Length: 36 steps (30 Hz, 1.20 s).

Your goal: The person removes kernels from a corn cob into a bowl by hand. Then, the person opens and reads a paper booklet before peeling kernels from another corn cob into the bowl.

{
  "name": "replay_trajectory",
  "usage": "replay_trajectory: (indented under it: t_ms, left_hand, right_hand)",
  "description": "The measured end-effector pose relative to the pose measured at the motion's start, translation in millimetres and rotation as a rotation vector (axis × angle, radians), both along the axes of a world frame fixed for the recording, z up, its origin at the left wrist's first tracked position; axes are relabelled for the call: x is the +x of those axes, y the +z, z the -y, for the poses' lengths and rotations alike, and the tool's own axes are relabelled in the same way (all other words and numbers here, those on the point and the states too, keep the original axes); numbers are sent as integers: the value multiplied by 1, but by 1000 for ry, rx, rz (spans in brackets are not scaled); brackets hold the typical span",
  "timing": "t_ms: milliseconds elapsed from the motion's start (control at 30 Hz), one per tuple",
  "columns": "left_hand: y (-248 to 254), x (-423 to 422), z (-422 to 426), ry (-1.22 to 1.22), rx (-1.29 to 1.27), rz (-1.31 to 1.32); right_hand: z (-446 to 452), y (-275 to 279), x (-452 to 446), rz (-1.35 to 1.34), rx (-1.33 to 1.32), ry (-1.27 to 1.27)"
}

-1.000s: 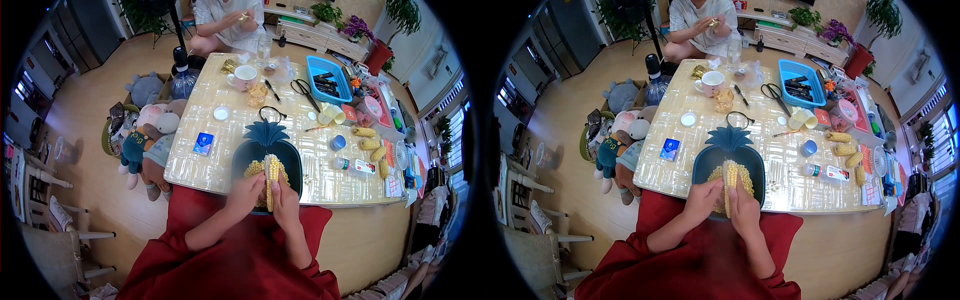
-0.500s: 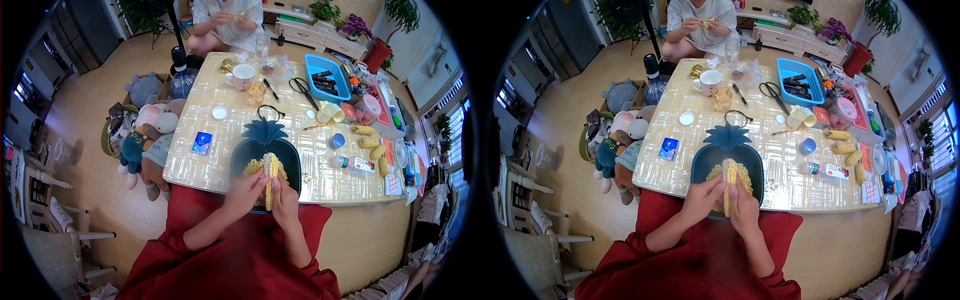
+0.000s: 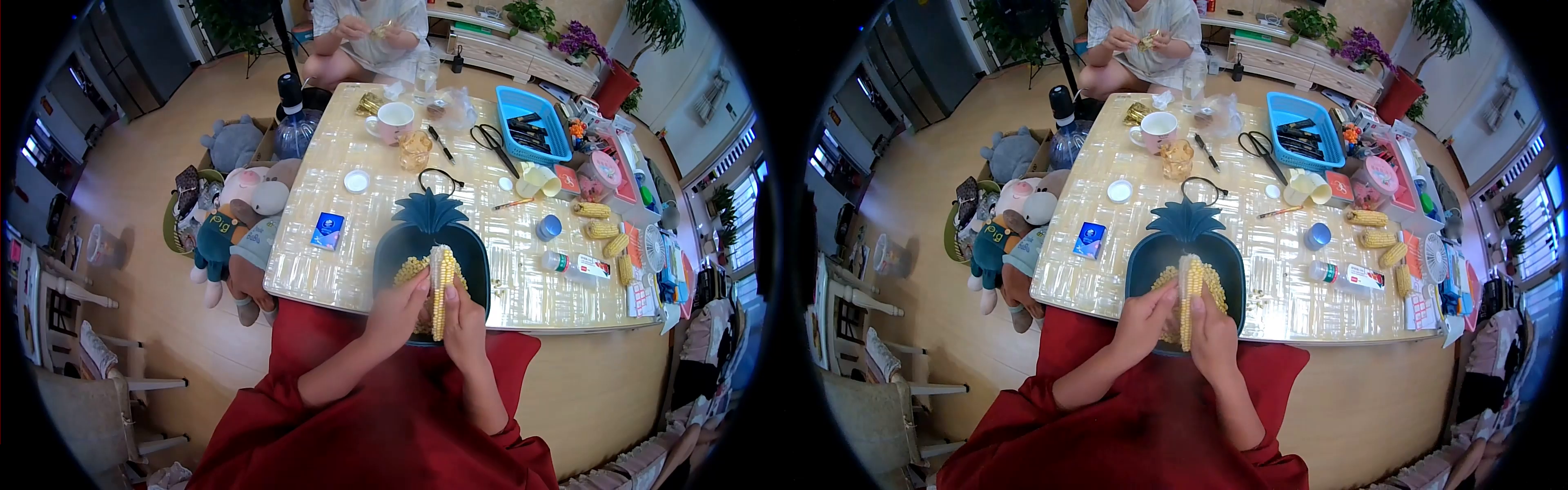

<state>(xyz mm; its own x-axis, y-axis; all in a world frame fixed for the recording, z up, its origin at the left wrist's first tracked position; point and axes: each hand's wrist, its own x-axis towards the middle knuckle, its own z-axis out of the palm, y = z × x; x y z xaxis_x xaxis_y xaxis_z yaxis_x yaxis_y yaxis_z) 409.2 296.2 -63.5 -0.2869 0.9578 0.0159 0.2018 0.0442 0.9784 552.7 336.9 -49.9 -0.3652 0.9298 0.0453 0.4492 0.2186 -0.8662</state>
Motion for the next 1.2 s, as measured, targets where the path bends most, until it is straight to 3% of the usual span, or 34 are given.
replay_trajectory:
  t_ms: [133,733,933,1033,1200]
  left_hand:
    - [18,2,2,-43,-59,6]
    - [1,5,0,56,22,-340]
    - [-2,4,1,75,40,-244]
    - [3,1,1,50,-72,-116]
    - [3,5,0,13,30,-156]
  right_hand:
    - [-1,-2,0,-39,37,-9]
    - [0,-10,0,84,144,-7]
    - [-1,-9,1,36,74,-12]
    - [-1,-7,2,12,59,-21]
    - [-1,-7,2,-24,59,-36]
